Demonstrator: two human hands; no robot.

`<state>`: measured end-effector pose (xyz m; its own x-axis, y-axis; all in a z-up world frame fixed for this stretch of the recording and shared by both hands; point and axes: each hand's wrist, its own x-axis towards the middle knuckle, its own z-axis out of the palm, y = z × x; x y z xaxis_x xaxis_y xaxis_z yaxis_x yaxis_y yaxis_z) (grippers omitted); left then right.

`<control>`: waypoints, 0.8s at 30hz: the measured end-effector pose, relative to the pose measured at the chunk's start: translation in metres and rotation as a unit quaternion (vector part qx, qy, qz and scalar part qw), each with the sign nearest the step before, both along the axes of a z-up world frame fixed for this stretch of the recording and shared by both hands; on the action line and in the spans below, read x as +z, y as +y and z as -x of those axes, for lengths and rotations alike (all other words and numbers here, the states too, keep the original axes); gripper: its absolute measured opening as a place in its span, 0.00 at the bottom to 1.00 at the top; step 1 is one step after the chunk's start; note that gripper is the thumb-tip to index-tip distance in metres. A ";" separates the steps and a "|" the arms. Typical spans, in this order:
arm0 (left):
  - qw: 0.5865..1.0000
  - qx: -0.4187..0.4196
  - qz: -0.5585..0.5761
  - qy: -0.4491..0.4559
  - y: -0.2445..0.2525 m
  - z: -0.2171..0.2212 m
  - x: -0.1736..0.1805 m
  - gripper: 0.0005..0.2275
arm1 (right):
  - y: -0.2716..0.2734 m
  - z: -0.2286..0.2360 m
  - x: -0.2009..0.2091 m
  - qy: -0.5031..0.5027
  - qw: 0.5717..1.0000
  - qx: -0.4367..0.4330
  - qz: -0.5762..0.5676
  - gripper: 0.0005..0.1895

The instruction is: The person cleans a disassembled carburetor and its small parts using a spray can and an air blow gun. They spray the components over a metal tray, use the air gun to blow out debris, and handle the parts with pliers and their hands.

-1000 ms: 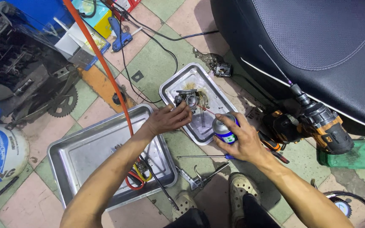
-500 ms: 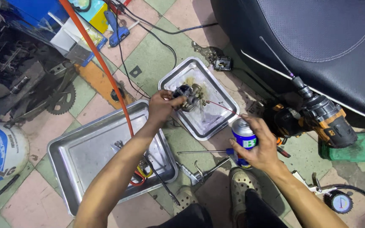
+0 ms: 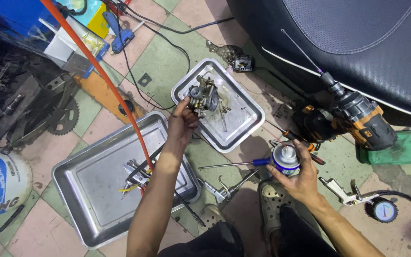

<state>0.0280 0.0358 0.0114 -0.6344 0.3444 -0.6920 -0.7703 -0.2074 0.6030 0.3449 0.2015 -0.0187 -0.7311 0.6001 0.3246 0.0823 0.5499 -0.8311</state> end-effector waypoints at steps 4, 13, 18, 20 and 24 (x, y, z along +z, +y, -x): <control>0.999 0.014 0.011 -0.028 0.002 -0.003 0.006 0.20 | -0.005 -0.008 0.012 -0.018 0.999 -0.015 -0.025 0.46; 0.999 -0.006 0.007 -0.039 -0.003 -0.006 0.002 0.23 | 0.001 -0.054 -0.004 -0.074 0.996 -0.056 -0.008 0.44; 0.996 -0.003 -0.092 -0.009 -0.010 -0.008 -0.040 0.14 | 0.002 -0.086 -0.019 -0.139 0.982 -0.082 -0.098 0.47; 0.998 -0.005 -0.059 -0.006 -0.006 -0.009 -0.034 0.13 | 0.000 -0.090 -0.022 -0.148 0.982 -0.082 -0.085 0.47; 1.000 -0.014 0.020 -0.005 -0.002 -0.011 -0.023 0.21 | -0.001 -0.096 -0.025 -0.175 0.978 -0.093 -0.060 0.47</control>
<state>0.0391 0.0340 -0.0121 -0.6183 0.3328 -0.7120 -0.7813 -0.1614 0.6030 0.4412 0.2002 -0.0438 -0.6919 0.7063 0.1495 0.4589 0.5901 -0.6642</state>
